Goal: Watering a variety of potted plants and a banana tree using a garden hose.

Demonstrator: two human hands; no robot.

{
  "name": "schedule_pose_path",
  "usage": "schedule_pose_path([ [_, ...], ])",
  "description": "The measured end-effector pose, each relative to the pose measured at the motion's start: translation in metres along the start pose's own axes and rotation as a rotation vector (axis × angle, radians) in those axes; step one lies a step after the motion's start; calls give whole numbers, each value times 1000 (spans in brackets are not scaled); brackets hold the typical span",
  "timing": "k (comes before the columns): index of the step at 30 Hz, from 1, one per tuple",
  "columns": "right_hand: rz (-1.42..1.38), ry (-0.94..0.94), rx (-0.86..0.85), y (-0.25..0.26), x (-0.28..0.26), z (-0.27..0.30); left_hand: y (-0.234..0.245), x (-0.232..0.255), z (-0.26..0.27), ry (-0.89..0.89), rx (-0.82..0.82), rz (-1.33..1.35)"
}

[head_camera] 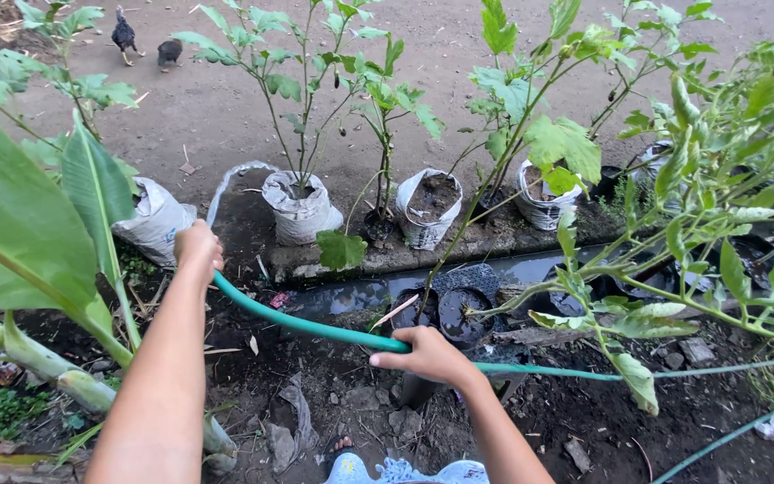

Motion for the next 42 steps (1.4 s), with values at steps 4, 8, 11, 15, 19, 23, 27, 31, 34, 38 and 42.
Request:
schedule_pose_path([
  [4,30,1,-22,-22,32,-10,-8,15,3,-20,-10,9],
  [8,32,-6,44,-26,63,-20,-12,26,2,-45,35,-54],
  [11,104,-29,109,-18,87,-18,-11,38,1,-67,49,-76],
  [15,284,-117,178,-2,133,-11,0,60,6,-114,102,-90],
  [19,412,-161,187,16,168,7,5,67,-7,-146,98,-87],
  [23,422,110,385,36,170,31,10,74,-4,-160,93,-38],
  [27,393,16,451,55,151,60,8,68,-25,-127,104,51],
  [31,415,37,630,68,121,85,5,50,-47,-76,-5,57],
  [34,318,-34,710,72,76,102,4,38,-80,-61,-54,103],
  [38,217,-198,795,54,14,120,-3,29,-150,-47,-282,231],
  [42,-45,-296,770,9,-41,135,-1,30,-192,55,-412,216],
])
Point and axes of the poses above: each hand's wrist, its own z-axis away from the middle knuckle, its own y-axis out of the back of the hand, x = y × z, the point moved 5 cm from there along -z, towards the middle knuckle, and after that the axes turned 9 degrees about x, right-handed, at the moved point
